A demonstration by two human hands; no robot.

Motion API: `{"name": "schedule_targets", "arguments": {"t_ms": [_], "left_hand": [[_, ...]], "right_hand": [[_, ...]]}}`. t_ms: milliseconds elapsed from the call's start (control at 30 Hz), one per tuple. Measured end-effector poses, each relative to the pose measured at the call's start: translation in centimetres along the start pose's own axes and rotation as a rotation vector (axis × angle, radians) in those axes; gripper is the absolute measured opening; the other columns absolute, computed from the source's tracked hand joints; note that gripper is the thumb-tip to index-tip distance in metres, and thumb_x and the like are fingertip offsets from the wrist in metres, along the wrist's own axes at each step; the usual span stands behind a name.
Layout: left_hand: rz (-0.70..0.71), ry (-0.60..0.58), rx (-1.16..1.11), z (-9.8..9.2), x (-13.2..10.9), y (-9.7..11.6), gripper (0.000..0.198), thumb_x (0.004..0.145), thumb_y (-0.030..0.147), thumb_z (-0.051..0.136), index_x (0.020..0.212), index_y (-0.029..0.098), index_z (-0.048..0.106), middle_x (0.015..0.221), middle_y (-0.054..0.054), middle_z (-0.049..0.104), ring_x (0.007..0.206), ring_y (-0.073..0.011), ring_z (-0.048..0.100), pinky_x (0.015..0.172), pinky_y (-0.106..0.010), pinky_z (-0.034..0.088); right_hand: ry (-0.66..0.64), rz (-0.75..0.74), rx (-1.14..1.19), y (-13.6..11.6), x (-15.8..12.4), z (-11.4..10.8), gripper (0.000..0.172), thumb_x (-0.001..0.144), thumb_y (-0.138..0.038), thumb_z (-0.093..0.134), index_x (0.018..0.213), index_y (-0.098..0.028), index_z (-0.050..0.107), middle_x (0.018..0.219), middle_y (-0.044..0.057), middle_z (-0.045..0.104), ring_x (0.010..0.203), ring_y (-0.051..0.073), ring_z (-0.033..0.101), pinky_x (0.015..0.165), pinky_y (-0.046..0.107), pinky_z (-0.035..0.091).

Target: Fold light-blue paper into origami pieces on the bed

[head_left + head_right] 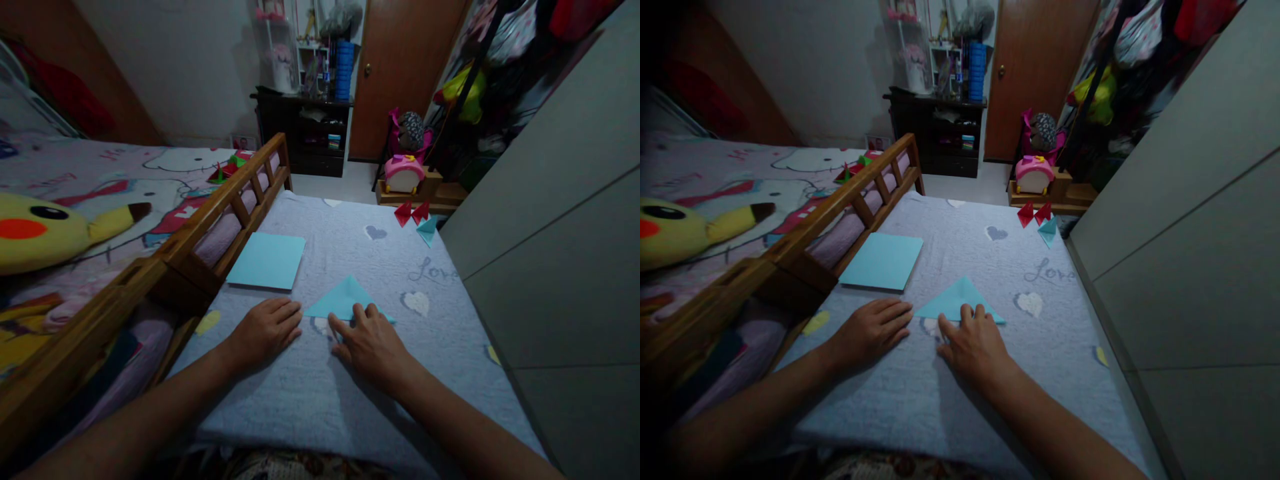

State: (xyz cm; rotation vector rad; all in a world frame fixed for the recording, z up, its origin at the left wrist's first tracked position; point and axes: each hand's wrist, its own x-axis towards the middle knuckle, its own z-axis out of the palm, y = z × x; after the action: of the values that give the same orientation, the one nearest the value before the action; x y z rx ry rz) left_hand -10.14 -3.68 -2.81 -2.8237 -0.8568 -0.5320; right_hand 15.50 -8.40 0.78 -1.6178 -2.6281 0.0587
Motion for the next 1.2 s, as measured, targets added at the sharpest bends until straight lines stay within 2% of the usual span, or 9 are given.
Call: {"name": "schedule_targets", "arguments": {"t_ms": [167,267,367,467,633,867,1200], "left_hand": [[-0.036,0.113,0.000,-0.6,0.1,0.3,0.014,0.093,0.015,0.054,0.092,0.015,0.068,0.097,-0.008,0.072,0.088,-0.0217,0.064,0.081,-0.039,0.055],[-0.059,0.136,-0.020,-0.5,1.0,0.9,0.021,0.092,0.013,0.051,0.108,0.012,0.066,0.103,-0.011,0.070,0.094,-0.0233,0.062,0.085,-0.040,0.054],[-0.033,0.061,-0.032,0.1,1.9,1.5,0.034,0.093,0.018,0.054,0.126,0.012,0.060,0.119,-0.013,0.067,0.109,-0.0254,0.059,0.095,-0.042,0.051],[0.009,-0.011,-0.037,0.9,2.2,1.7,0.029,0.093,0.027,0.059,0.120,0.016,0.063,0.123,-0.012,0.065,0.112,-0.0270,0.058,0.098,-0.044,0.049],[0.042,-0.019,-0.059,0.9,1.8,1.3,0.023,0.094,0.028,0.058,0.114,0.018,0.065,0.114,-0.010,0.067,0.106,-0.0252,0.059,0.093,-0.042,0.050],[0.007,-0.042,-0.107,0.3,1.2,1.3,0.021,0.094,0.020,0.055,0.113,0.016,0.065,0.107,-0.010,0.068,0.096,-0.0228,0.063,0.084,-0.041,0.056],[-0.008,0.025,-0.113,0.4,0.9,1.4,0.022,0.095,0.015,0.049,0.109,0.015,0.066,0.103,-0.010,0.069,0.093,-0.0214,0.065,0.082,-0.041,0.060]], "right_hand": [[0.005,0.007,-0.031,-0.2,0.1,0.2,0.049,0.082,-0.049,0.074,0.126,-0.033,0.062,0.094,0.014,0.063,0.085,0.030,0.059,0.068,0.040,0.051],[0.013,0.012,-0.028,-0.3,0.2,0.2,0.051,0.081,-0.048,0.074,0.128,-0.034,0.060,0.095,0.014,0.063,0.086,0.031,0.059,0.067,0.041,0.051],[-0.018,0.024,-0.026,-0.6,0.3,0.1,0.053,0.082,-0.049,0.073,0.130,-0.034,0.059,0.098,0.016,0.063,0.088,0.034,0.059,0.068,0.044,0.052],[-0.037,0.041,-0.027,-0.8,0.4,0.1,0.054,0.082,-0.051,0.073,0.131,-0.034,0.058,0.100,0.016,0.063,0.090,0.036,0.060,0.068,0.046,0.052],[-0.013,0.049,-0.016,-0.6,0.0,0.4,0.052,0.082,-0.050,0.073,0.129,-0.032,0.060,0.102,0.015,0.064,0.091,0.034,0.060,0.071,0.046,0.052],[0.012,0.031,0.001,0.9,-1.9,0.6,0.051,0.085,-0.046,0.070,0.131,-0.029,0.058,0.110,0.013,0.064,0.096,0.033,0.058,0.078,0.046,0.051],[0.072,0.078,0.002,4.5,-5.6,1.7,0.046,0.087,-0.036,0.069,0.130,-0.025,0.059,0.129,0.015,0.059,0.114,0.035,0.054,0.091,0.050,0.050]]}}
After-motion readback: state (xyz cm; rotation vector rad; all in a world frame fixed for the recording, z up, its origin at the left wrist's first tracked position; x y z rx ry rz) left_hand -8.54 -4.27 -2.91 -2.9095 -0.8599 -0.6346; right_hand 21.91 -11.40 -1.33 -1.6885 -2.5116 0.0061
